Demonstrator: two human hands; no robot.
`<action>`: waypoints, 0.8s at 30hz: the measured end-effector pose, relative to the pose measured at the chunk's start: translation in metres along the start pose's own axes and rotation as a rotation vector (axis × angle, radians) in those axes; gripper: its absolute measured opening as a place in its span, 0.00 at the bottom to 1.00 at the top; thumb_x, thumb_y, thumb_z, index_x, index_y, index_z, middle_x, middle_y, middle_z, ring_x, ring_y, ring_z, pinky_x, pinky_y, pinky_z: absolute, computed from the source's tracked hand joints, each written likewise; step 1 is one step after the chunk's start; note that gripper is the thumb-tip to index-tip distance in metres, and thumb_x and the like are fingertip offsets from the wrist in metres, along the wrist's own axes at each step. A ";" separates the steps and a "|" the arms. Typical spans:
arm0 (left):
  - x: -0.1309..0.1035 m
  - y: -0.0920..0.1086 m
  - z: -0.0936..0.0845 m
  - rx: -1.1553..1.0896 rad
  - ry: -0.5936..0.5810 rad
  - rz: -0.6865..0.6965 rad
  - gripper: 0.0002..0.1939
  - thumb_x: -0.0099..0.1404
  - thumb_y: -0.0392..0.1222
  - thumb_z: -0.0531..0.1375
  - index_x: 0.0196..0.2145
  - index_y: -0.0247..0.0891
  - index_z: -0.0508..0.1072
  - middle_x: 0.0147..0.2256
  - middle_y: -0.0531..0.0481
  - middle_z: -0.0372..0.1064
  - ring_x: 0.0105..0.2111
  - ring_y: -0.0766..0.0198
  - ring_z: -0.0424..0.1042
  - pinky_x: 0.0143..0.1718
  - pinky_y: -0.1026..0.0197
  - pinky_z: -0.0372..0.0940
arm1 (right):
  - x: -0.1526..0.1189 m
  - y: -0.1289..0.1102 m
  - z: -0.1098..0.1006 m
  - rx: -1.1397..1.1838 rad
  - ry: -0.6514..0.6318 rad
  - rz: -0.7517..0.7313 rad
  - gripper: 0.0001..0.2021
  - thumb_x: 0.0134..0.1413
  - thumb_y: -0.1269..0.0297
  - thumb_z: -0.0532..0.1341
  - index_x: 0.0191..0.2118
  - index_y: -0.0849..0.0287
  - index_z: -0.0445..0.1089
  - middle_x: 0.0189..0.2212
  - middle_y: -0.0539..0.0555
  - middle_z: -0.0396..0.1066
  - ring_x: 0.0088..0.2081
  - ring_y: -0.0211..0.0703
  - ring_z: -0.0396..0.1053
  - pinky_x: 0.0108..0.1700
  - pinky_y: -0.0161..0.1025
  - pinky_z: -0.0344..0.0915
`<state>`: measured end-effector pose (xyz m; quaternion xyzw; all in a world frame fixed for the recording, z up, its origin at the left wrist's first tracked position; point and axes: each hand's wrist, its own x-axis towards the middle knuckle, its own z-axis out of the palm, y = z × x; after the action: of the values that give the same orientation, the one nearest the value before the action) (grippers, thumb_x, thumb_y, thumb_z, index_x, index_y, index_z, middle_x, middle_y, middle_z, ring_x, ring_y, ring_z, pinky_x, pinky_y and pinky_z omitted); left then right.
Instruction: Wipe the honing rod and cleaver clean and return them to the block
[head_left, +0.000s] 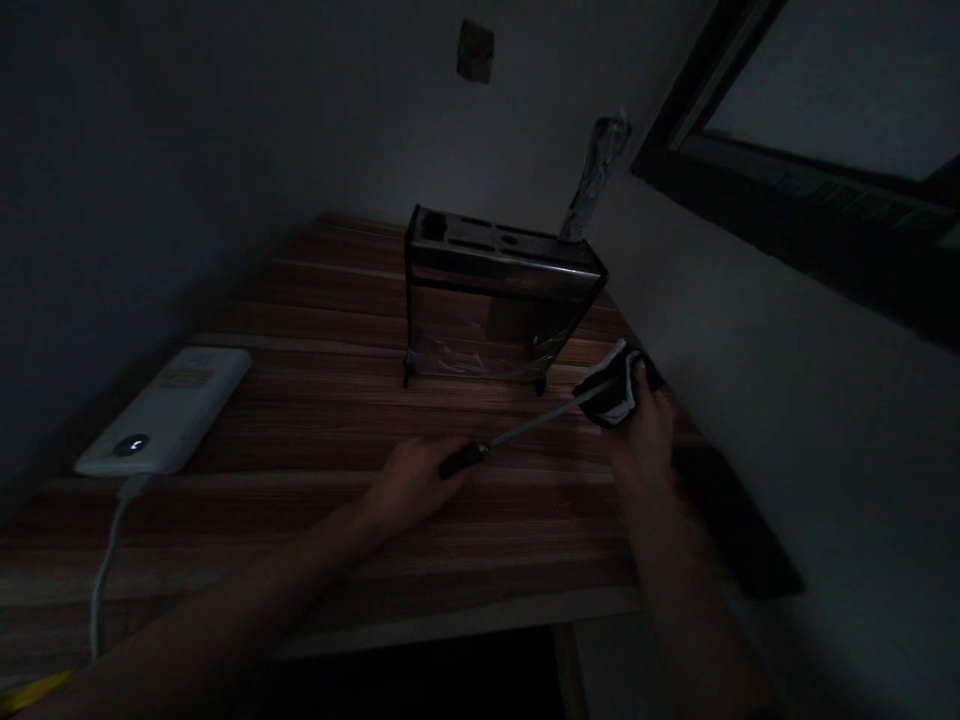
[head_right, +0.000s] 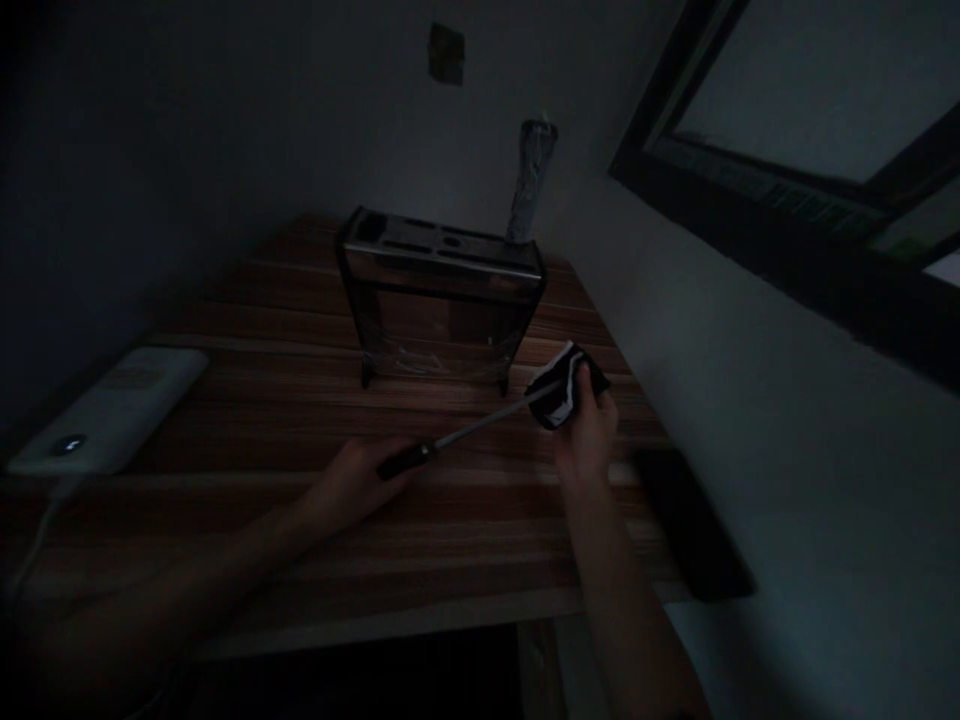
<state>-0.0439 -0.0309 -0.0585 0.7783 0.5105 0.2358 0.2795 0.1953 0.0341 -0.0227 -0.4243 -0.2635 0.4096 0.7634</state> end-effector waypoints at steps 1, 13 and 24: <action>0.000 -0.001 0.000 -0.004 0.002 0.003 0.11 0.60 0.42 0.54 0.39 0.41 0.72 0.32 0.51 0.74 0.30 0.64 0.73 0.31 0.66 0.64 | 0.000 0.001 0.000 -0.004 -0.001 0.006 0.12 0.38 0.60 0.66 0.32 0.58 0.71 0.29 0.46 0.73 0.34 0.36 0.72 0.38 0.37 0.69; 0.001 -0.003 0.001 -0.042 0.036 -0.023 0.12 0.60 0.43 0.55 0.42 0.43 0.71 0.37 0.52 0.74 0.35 0.62 0.73 0.34 0.66 0.65 | -0.032 0.019 0.014 -0.112 -0.116 0.244 0.13 0.36 0.61 0.67 0.33 0.56 0.72 0.30 0.47 0.75 0.31 0.38 0.72 0.37 0.38 0.70; 0.002 -0.002 0.001 -0.034 0.050 -0.013 0.10 0.60 0.41 0.55 0.39 0.41 0.72 0.35 0.51 0.74 0.33 0.63 0.73 0.34 0.65 0.64 | -0.061 0.042 0.016 -0.279 -0.316 0.336 0.13 0.33 0.62 0.68 0.31 0.58 0.71 0.28 0.47 0.74 0.29 0.37 0.70 0.34 0.35 0.67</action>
<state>-0.0441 -0.0284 -0.0603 0.7639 0.5183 0.2618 0.2815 0.1342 0.0017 -0.0541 -0.4941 -0.3592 0.5513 0.5682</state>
